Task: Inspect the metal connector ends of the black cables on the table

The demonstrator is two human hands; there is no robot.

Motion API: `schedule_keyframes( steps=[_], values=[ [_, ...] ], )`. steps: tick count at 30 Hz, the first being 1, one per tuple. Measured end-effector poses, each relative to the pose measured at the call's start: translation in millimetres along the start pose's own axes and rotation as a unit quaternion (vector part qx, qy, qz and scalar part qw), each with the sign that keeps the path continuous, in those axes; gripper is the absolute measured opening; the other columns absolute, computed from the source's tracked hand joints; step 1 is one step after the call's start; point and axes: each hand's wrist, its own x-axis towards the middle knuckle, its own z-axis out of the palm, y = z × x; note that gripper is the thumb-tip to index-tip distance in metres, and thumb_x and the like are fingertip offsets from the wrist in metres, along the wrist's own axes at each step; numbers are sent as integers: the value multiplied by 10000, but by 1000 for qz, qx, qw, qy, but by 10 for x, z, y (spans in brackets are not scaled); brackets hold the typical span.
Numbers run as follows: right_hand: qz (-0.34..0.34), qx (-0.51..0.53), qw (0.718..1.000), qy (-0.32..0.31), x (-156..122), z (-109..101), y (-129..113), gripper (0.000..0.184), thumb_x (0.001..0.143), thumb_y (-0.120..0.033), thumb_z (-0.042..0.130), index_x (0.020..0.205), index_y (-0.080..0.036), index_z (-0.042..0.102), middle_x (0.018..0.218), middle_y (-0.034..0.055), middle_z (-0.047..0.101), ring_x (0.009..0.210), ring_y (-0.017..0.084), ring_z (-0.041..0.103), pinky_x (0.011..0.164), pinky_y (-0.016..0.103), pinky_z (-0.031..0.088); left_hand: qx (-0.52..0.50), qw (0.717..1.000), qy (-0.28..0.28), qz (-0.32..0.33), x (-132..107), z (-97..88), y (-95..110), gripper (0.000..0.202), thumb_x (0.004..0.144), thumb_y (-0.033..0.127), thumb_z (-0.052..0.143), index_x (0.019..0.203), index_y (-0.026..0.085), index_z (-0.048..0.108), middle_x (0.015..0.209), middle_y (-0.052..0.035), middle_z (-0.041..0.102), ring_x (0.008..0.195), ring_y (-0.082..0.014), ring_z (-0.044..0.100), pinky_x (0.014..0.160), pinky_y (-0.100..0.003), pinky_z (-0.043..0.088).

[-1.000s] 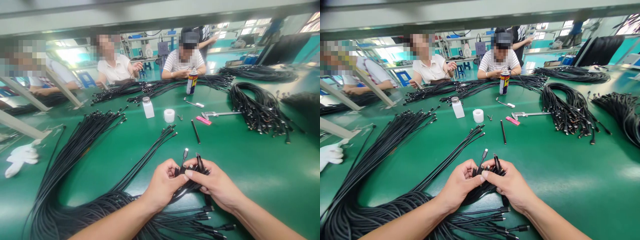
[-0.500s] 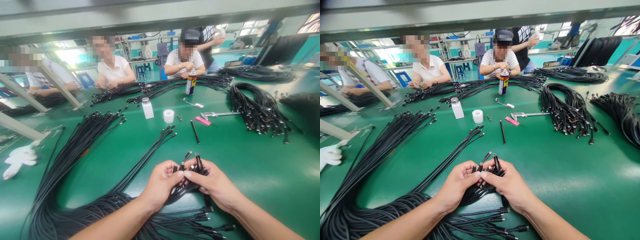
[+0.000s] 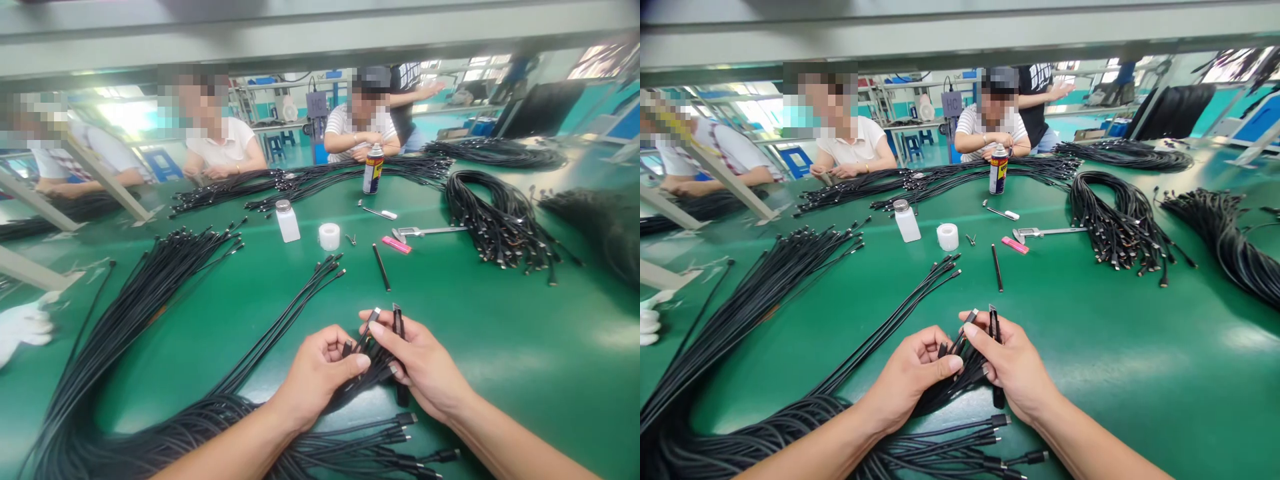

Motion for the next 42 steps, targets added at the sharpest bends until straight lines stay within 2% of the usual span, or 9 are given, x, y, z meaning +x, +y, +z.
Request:
schedule_keyframes(
  steps=[6,12,17,20,23,29,36,42],
  values=[
    [-15,7,1000,-7,-3,10,5,403,807,-476,743,1094,-197,698,991,68,703,430,-14,374,376,130,226,-1,1000,-3,-4,10,-3,-13,346,707,328,829,739,150,535,676,15,607,627,-101,497,612,-224,372],
    [-25,7,1000,-4,16,10,10,411,811,-460,743,1095,-168,687,1011,111,731,437,-4,381,393,136,274,-1,1000,-5,0,13,-19,-28,346,712,334,831,748,152,539,676,25,596,621,-94,495,602,-215,356],
    [-48,-6,999,3,38,7,31,376,811,-451,747,1018,-147,668,883,62,705,447,13,398,399,154,281,0,1000,0,-7,11,-26,-22,313,731,334,820,807,144,584,716,14,612,660,-99,513,638,-217,378],
    [-62,-10,998,12,53,4,53,356,785,-455,770,828,-149,595,682,-27,587,446,18,369,409,160,279,9,1000,4,-10,6,-25,-2,297,727,326,823,850,141,625,775,-1,626,702,-100,510,665,-214,383],
    [-69,-18,997,20,63,1,69,399,774,-451,781,736,-165,504,603,-66,481,440,24,351,411,168,268,20,1000,3,-16,-3,-27,23,295,726,321,823,878,144,644,818,-15,632,746,-112,517,690,-220,386],
    [-67,-34,997,22,55,5,42,408,769,-457,777,723,-168,493,602,-62,470,447,33,356,414,177,262,35,999,-13,-20,-15,-46,62,281,755,316,796,931,145,658,856,-31,618,785,-133,522,735,-248,389],
    [-53,-40,998,19,40,6,19,394,766,-468,772,740,-165,521,580,-72,435,439,34,337,402,179,238,122,990,59,27,-1,-75,22,283,755,345,788,935,153,685,718,27,489,680,-109,434,637,-226,348],
    [-42,-37,998,18,42,-10,36,391,777,-465,764,746,-174,504,595,-73,433,441,36,334,396,181,219,90,993,77,19,15,-74,12,318,716,310,813,935,148,649,680,31,551,628,-100,499,619,-216,376]
  ],
)
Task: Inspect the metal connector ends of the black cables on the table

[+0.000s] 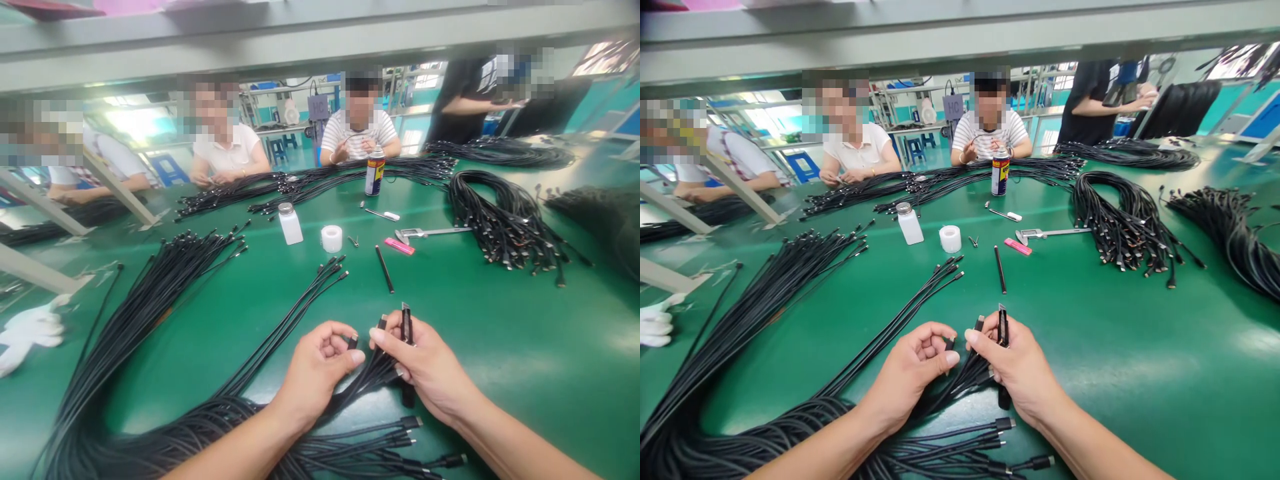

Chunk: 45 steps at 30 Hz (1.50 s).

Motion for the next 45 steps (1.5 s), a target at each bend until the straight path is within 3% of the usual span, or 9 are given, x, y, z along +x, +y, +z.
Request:
schedule_keyframes(
  steps=[6,16,21,27,29,32,35,39,45],
  values=[
    [7,3,1000,2,-7,-3,-1,392,776,-458,768,759,-176,497,647,-59,481,455,31,348,403,175,236,-40,999,-13,-5,-13,25,20,303,811,398,715,897,132,599,745,-81,699,687,-176,631,686,-296,487],
    [14,4,1000,-6,-6,14,-26,431,762,-509,764,776,-182,484,629,-73,453,439,25,333,403,172,228,29,999,-17,25,10,7,34,301,875,446,629,936,151,637,817,-76,695,784,-205,641,740,-301,486],
    [19,-18,999,-37,65,-135,-178,416,786,-544,728,814,-152,595,514,-78,420,394,29,262,379,189,137,190,972,-135,34,-95,27,-14,513,970,549,380,847,174,708,713,-59,674,653,-194,611,615,-274,438],
    [-7,24,1000,17,280,-374,-284,401,801,-536,700,839,-157,576,450,-96,370,404,42,220,404,195,106,328,856,-343,203,-188,41,37,508,967,560,378,956,230,764,787,-98,735,790,-242,678,808,-316,464],
    [-8,50,999,11,312,-358,-236,398,756,-495,744,868,-155,570,547,-64,478,419,37,269,406,189,124,395,843,-280,235,-153,-1,130,412,984,472,410,1029,230,740,901,-105,746,893,-238,674,887,-318,452],
    [0,78,997,-9,332,-271,-127,403,703,-411,780,935,-151,577,639,-41,531,441,44,334,405,183,181,533,816,-79,210,6,-140,287,272,975,317,463,1137,238,667,1119,-86,699,1049,-220,620,956,-313,443],
    [12,91,996,-23,346,-205,-43,360,705,-332,766,954,-145,585,635,-41,519,459,55,366,416,183,227,596,785,7,172,291,-341,401,391,930,234,521,1316,179,537,1351,-149,553,1252,-284,490,1078,-414,354],
    [17,99,994,-33,364,-198,-23,305,705,-273,738,938,-137,595,667,-18,548,469,57,379,420,185,243,649,753,57,96,726,-515,462,578,852,243,662,1375,109,454,1360,-209,499,1249,-342,481,1050,-491,376],
    [4,108,994,-24,372,-246,-117,268,685,-260,736,891,-129,624,575,-53,481,440,55,361,404,174,216,685,727,46,9,1078,-367,447,326,918,331,627,1181,144,589,1161,-99,614,1018,-243,616,885,-449,515]
  ],
)
